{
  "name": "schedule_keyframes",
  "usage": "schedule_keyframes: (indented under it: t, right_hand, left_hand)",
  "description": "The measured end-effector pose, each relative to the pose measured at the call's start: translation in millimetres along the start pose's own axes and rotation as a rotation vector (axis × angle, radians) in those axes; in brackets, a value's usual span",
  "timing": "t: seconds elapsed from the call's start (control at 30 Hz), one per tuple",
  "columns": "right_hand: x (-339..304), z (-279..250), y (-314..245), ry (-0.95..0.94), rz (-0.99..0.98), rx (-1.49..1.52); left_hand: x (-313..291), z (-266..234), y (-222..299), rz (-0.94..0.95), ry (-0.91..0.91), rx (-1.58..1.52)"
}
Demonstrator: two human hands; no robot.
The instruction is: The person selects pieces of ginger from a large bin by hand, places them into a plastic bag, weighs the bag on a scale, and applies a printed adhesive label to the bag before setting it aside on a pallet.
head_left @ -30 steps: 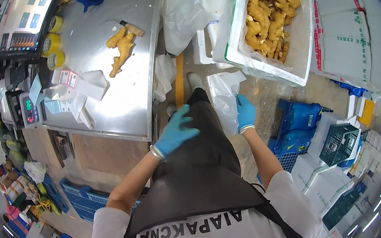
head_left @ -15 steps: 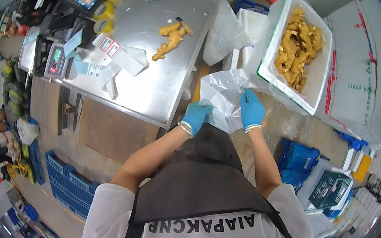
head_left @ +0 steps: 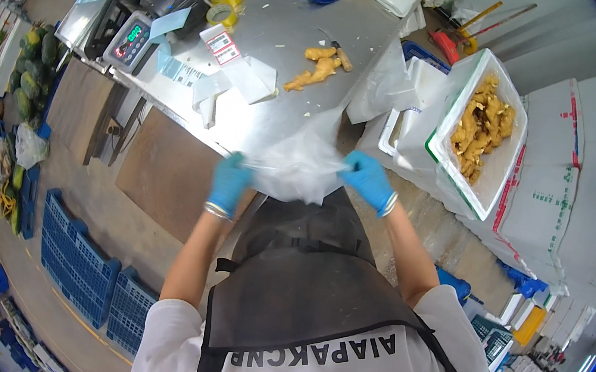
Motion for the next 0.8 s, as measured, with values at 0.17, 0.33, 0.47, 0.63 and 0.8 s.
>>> schedule_keyframes:
  t: [0.17,0.33,0.47,0.63,0.8]
  right_hand:
    - [42,-1,19,-0.017,0.01,-0.02]
    - [91,41,-6,-0.427,-0.113,0.058]
    - [134,57,-46,-0.949,-0.08,0.155]
    - [278,21,59,-0.594,-0.518,-0.602]
    - [330,47,108,-0.855,-0.629,-0.924]
  left_hand:
    - [-7,-67,-35,0.165,0.547,0.479]
    - [-64,40,91,0.588,0.46,0.814]
    - [6,34,26,0.162,0.465,0.55]
    - [34,-12,14,0.01,0.599,0.222]
    - [29,-17,-3,-0.144,0.628,-0.248]
Point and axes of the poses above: each hand's wrist, its own x-axis towards the middle knuckle, its own z-axis out of the palm, y = z × x, the point moved 5 cm from there along x, towards the middle knuckle, and after that the axes turned 14 degrees about -z, right-handed, at the moved point
